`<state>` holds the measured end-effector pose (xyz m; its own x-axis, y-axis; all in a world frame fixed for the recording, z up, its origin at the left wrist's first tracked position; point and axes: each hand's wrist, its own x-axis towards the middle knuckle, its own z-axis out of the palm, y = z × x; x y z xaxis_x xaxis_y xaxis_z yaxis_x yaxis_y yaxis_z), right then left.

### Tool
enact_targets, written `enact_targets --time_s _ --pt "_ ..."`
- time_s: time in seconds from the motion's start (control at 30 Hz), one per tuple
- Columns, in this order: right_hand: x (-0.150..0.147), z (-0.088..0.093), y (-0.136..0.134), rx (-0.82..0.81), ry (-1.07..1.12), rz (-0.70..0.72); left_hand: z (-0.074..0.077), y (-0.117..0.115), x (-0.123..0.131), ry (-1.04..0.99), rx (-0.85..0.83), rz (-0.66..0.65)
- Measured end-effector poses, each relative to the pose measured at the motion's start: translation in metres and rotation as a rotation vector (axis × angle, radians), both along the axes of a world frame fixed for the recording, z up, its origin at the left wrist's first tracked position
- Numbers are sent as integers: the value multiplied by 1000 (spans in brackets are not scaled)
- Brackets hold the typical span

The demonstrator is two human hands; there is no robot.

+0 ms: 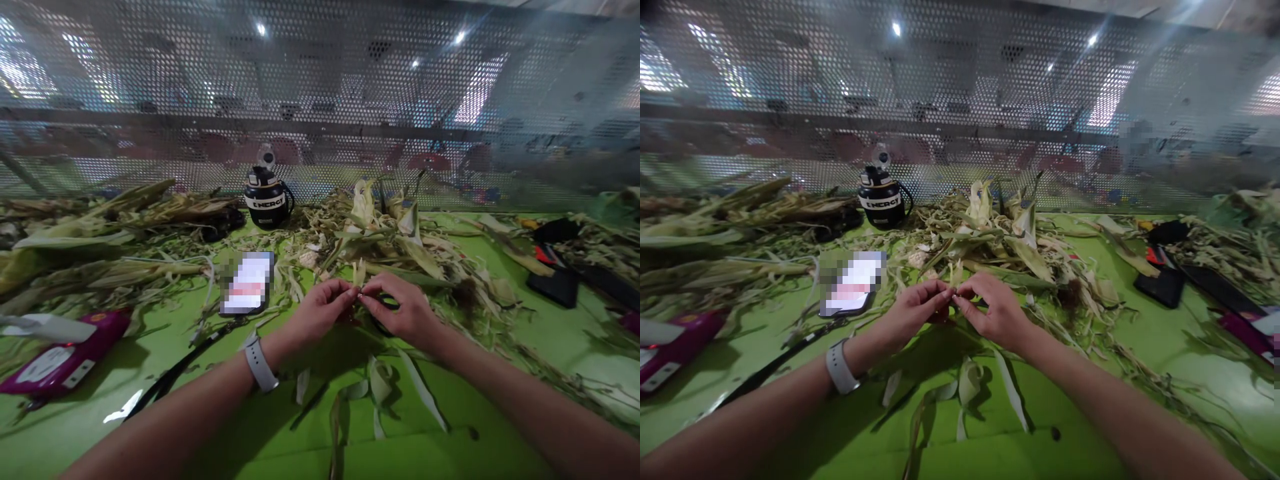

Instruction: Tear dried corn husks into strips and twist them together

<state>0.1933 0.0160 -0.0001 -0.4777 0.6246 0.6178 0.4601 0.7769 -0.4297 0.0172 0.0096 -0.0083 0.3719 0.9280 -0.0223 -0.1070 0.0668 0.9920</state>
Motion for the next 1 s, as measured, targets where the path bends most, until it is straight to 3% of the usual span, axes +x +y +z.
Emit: enact_targets --time_s 0.13,0.37,0.5,0.67,0.87,1.0 --pt "4 4 -1 23 -63 62 -1 3 -3 100 59 -18" --pt "12 19 -3 -70 -288 110 0 11 -14 189 58 -259" --pt "12 18 2 -20 -470 172 1 13 -18 287 136 -362" --pt "13 15 5 -10 -465 232 11 13 -20 353 228 -360" --pt "12 13 5 -10 -366 113 11 14 -24 180 85 -422" --pt "11 13 5 -10 -333 94 7 16 -25 100 46 -388"
